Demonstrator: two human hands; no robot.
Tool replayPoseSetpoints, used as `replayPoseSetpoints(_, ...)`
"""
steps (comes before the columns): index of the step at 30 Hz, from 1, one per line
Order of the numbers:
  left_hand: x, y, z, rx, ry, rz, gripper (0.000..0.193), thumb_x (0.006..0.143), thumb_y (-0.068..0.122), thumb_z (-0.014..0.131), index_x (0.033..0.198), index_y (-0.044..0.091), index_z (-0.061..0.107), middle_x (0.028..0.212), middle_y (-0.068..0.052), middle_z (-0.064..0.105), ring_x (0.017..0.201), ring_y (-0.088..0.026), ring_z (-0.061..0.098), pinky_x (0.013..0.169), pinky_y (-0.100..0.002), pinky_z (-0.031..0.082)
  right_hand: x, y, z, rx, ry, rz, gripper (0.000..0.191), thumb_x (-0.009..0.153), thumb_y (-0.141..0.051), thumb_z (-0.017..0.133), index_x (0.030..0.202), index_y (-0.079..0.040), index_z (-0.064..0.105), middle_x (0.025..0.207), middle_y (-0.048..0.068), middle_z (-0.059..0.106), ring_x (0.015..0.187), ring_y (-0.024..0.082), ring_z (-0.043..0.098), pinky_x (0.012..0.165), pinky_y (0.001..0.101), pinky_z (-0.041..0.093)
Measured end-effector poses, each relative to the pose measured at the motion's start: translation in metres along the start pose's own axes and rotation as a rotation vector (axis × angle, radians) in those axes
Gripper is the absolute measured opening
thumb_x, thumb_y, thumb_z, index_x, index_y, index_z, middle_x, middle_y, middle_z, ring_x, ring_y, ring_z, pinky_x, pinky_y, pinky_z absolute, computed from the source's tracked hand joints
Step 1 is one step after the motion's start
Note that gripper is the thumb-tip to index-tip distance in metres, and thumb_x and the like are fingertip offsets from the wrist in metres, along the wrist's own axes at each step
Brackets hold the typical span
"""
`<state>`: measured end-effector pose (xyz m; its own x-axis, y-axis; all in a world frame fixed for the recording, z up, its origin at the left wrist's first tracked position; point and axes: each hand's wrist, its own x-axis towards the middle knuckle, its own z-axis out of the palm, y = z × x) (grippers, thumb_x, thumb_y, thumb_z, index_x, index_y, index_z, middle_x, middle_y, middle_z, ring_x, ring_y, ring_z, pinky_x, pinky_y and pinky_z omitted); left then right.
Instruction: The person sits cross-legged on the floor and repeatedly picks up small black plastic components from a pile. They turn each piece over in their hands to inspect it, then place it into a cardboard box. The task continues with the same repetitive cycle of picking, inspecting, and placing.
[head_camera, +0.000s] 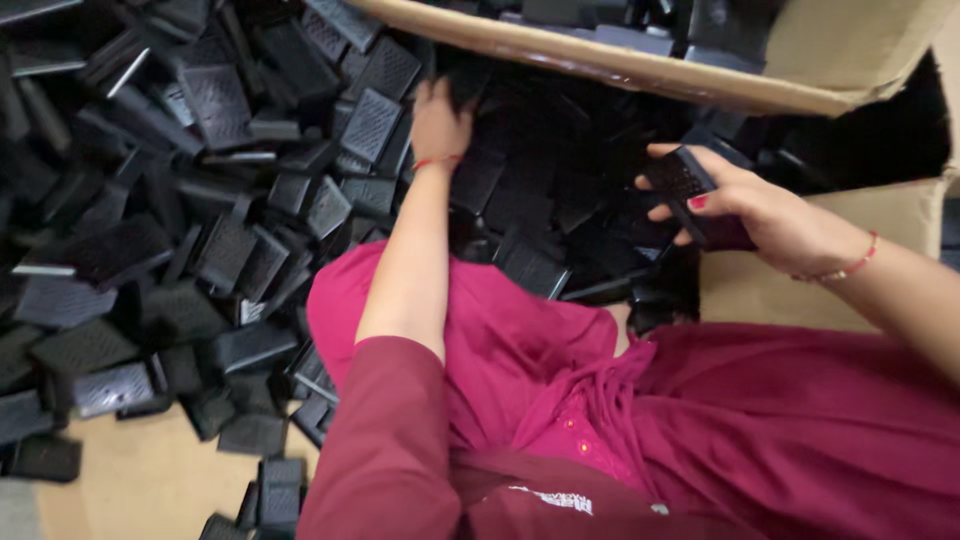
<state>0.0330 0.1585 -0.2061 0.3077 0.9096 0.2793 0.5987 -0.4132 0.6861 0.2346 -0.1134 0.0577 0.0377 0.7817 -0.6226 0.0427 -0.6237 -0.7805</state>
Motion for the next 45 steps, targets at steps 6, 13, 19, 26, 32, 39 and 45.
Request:
replayPoseSetpoints(6,-0.012,-0.023,0.009,-0.005,-0.327,-0.252,0.103,0.074,0.047,0.086,0.155,0.008,0.037,0.134,-0.025,0.06,0.119,-0.044,0.059,0.098,-0.05,0.049,-0.019,0.009,0.001,0.115,0.024,-0.169,0.08,0.082,-0.018,0.049,0.157,-0.008,0.027,0.15,0.012,0.047,0.13,0.028,0.056,0.094,0.0389,0.051)
replayPoseSetpoints(13,-0.024,-0.025,0.004,0.007,-0.841,-0.186,0.148,0.058,0.042,0.105,0.157,0.006,0.001,0.141,-0.03,0.053,0.129,-0.041,0.055,0.106,-0.043,0.047,0.004,0.015,0.006,0.004,0.106,-0.102,0.065,0.09,-0.018,0.044,0.153,-0.007,0.031,0.145,0.008,0.046,0.124,0.023,0.057,0.088,0.0382,0.052)
replayPoseSetpoints(19,-0.06,0.055,-0.031,-0.923,-1.212,-0.49,0.144,0.065,0.008,0.087,0.159,0.036,-0.017,0.134,-0.02,0.064,0.115,-0.033,0.068,0.085,-0.046,0.063,0.017,-0.01,0.021,-0.057,0.076,-0.214,0.056,0.096,-0.018,0.042,0.151,-0.006,0.046,0.131,0.007,0.062,0.113,0.019,0.062,0.092,0.0348,0.051)
replayPoseSetpoints(26,-0.093,0.128,-0.095,-1.645,-0.895,0.0,0.126,0.079,0.016,0.095,0.165,0.03,0.005,0.144,-0.011,0.056,0.132,-0.027,0.062,0.106,-0.044,0.06,-0.005,-0.026,0.047,-0.499,0.093,-0.771,0.053,0.104,-0.017,0.05,0.155,-0.004,0.043,0.138,0.016,0.059,0.129,0.027,0.058,0.11,0.0407,0.047)
replayPoseSetpoints(32,-0.107,0.182,-0.109,-1.604,-0.518,0.048,0.105,0.089,0.022,0.091,0.168,0.021,0.021,0.153,-0.004,0.042,0.133,-0.019,0.048,0.108,-0.03,0.051,-0.028,-0.041,0.055,-0.975,0.268,-1.08,0.054,0.098,-0.011,0.058,0.15,-0.003,0.049,0.156,0.025,0.047,0.141,0.042,0.05,0.115,0.0477,0.04)
replayPoseSetpoints(39,-0.109,0.218,-0.137,-2.011,-0.603,-0.13,0.086,0.1,0.012,0.075,0.166,0.022,0.021,0.154,-0.004,0.042,0.132,-0.021,0.056,0.103,-0.04,0.058,-0.037,-0.041,0.053,-0.981,0.339,-1.166,0.053,0.1,-0.007,0.056,0.153,-0.003,0.048,0.16,0.023,0.044,0.145,0.043,0.048,0.122,0.0491,0.039)
replayPoseSetpoints(45,-0.109,0.215,-0.141,-1.922,-0.543,-0.069,0.097,0.094,-0.002,0.08,0.17,0.023,0.026,0.156,-0.006,0.045,0.133,-0.022,0.055,0.103,-0.037,0.058,-0.027,-0.034,0.052,-0.943,0.295,-1.247,0.05,0.106,-0.013,0.051,0.155,-0.004,0.046,0.163,0.024,0.039,0.152,0.044,0.041,0.128,0.0514,0.032)
